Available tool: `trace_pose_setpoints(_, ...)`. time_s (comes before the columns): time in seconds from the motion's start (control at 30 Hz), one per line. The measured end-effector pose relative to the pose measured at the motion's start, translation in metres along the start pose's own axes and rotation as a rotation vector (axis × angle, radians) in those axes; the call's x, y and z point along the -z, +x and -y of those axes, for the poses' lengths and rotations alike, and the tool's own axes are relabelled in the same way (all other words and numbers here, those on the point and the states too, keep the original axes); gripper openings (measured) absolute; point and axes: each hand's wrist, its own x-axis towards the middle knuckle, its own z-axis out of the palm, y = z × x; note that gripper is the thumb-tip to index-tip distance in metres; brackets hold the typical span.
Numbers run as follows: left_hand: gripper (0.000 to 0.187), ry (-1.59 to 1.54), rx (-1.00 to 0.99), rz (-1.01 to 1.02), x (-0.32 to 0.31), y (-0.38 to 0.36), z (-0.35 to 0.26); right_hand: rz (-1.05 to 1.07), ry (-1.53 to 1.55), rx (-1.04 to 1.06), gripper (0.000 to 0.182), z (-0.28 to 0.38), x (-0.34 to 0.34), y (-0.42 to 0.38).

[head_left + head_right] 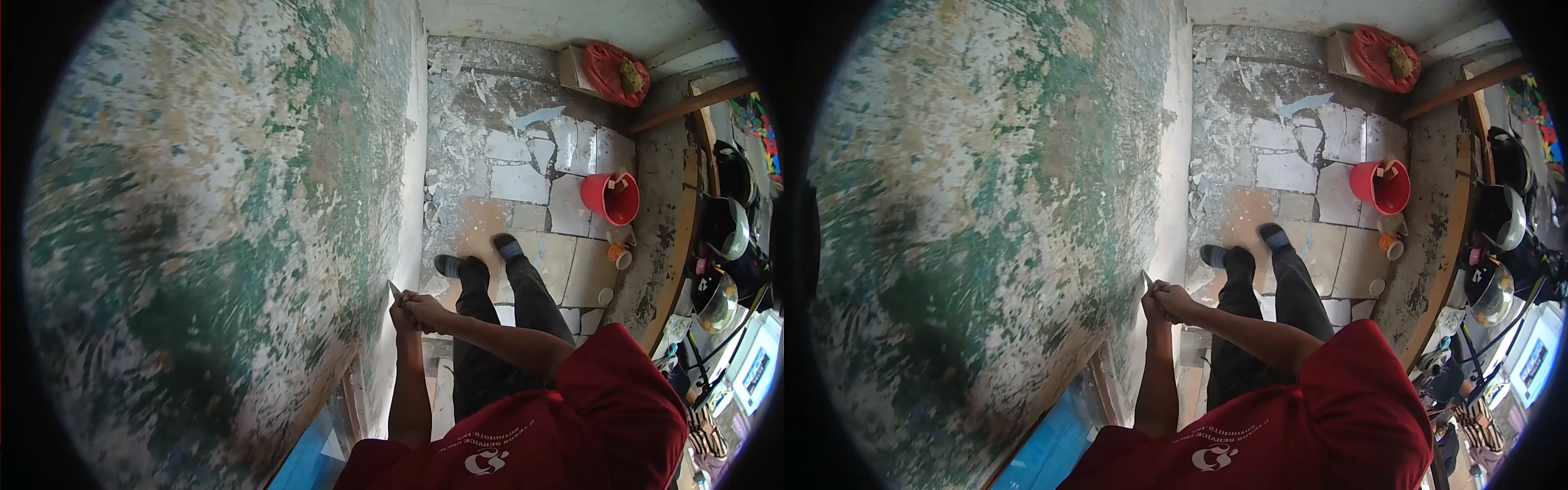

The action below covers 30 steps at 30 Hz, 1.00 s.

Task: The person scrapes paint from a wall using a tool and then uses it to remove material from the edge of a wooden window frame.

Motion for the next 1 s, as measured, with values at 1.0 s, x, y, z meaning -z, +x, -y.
trace_pose_setpoints(1.0, 0.032, -0.226, -0.040, -0.086, 0.004, 0.092, 0.019, 0.038, -0.215, 0.306, 0.019, -0.011, 0.061, 0.085)
